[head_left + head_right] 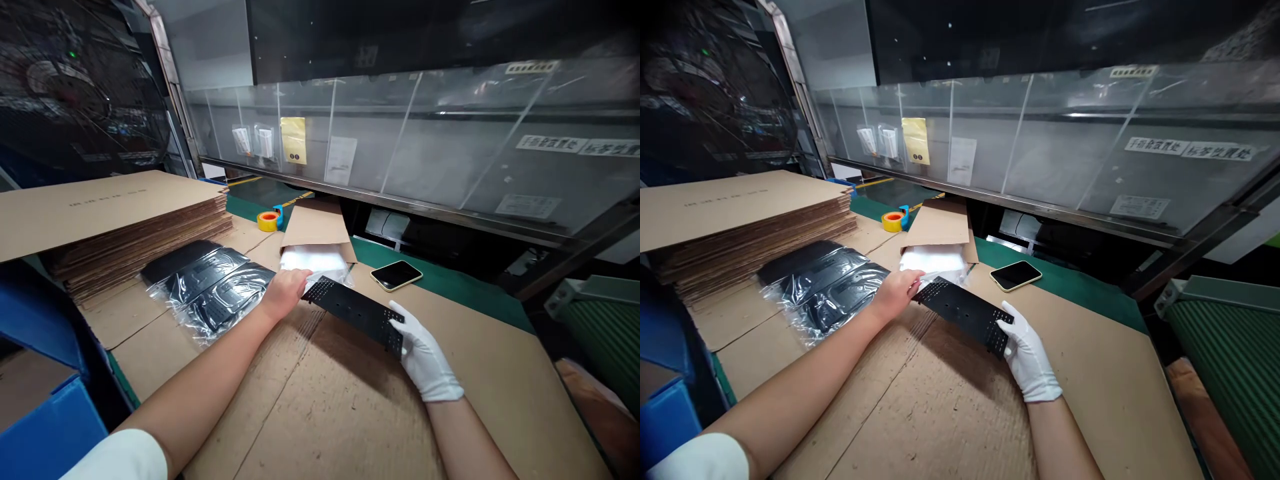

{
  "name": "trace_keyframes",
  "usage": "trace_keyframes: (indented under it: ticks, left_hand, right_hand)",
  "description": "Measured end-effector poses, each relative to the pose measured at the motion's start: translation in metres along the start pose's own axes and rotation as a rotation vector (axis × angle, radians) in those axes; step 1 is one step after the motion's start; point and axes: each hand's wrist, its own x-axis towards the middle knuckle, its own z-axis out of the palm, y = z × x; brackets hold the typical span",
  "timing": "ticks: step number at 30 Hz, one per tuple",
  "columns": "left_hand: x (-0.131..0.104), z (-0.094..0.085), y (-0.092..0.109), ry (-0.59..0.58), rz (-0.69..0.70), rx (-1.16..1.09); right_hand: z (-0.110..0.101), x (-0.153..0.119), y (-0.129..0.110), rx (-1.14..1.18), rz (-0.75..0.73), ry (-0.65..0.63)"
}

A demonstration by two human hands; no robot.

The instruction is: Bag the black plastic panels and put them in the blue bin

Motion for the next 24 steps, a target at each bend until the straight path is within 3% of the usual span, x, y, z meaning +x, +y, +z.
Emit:
trace_keyframes:
  ticks: [10,15,19,24]
  left_hand:
    - [0.002,-0.006,0.017,-0.007,0.095,-0.053]
    - [0.0,-0.008,0.032,-0.083,0.187,-0.079]
    - [0.001,-0.017,0.046,-0.148,0.243,-0.061]
    - [0.001,-0.023,0.051,-0.144,0.179,-0.138]
  right_hand:
    - [-0.002,0.001,0.006,0.049,-0.071,0.078]
    - [0.005,-0.004,0.008,-0.003,-0.047,-0.011]
    - [0.005,-0.005,0.009,-0.067,-0.023,-0.186]
    - [0.001,-0.005,0.007,-0.111,0.02,-0.237]
